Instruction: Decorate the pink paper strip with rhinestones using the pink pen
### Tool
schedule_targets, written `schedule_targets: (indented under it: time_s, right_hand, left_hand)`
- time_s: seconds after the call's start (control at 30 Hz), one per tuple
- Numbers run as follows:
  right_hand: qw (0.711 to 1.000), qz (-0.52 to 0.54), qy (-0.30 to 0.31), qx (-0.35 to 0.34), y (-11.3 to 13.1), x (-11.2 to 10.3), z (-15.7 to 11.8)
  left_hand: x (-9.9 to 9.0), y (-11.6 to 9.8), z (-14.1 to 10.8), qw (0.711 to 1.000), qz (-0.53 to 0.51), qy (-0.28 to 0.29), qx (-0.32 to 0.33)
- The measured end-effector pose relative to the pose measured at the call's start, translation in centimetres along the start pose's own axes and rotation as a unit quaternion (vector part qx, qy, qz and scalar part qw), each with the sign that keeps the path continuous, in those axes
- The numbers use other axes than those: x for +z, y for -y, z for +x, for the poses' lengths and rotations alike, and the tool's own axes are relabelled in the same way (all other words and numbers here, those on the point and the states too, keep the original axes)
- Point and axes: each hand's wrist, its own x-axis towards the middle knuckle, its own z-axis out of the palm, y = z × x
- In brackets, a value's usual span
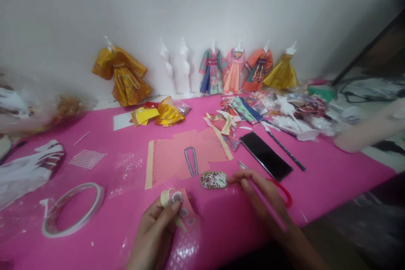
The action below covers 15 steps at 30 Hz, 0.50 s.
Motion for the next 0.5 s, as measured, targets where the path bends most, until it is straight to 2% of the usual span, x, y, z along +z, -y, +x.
schedule_targets:
  time_s: [0.07,0.17,0.33,0.5]
  right_hand:
    - [0.997,0.04,-0.018,0.062,0.9,0.3,1.0]
    - [0.996,0.024,-0.029,0.087,1.3,1.3,2.3]
    - [0.995,-0.03,-0.054,0.076,0.1,2.8,2.5]
    - [0.996,-0.065,-0.048,0.046,-0.9,2.9,1.9]
  left_hand:
    - [0.1,-0.1,-0.1,1.0,0.01,-0.003,0.002]
    - [0.0,0.0,-0.2,0.999,0.033,-0.012,0.005]
    - [-0.5,0.4,-0.1,0.998,0.062,0.009,0.004]
    - [-0.8,0.6,0.0,0.996,0.082,0.035,0.003]
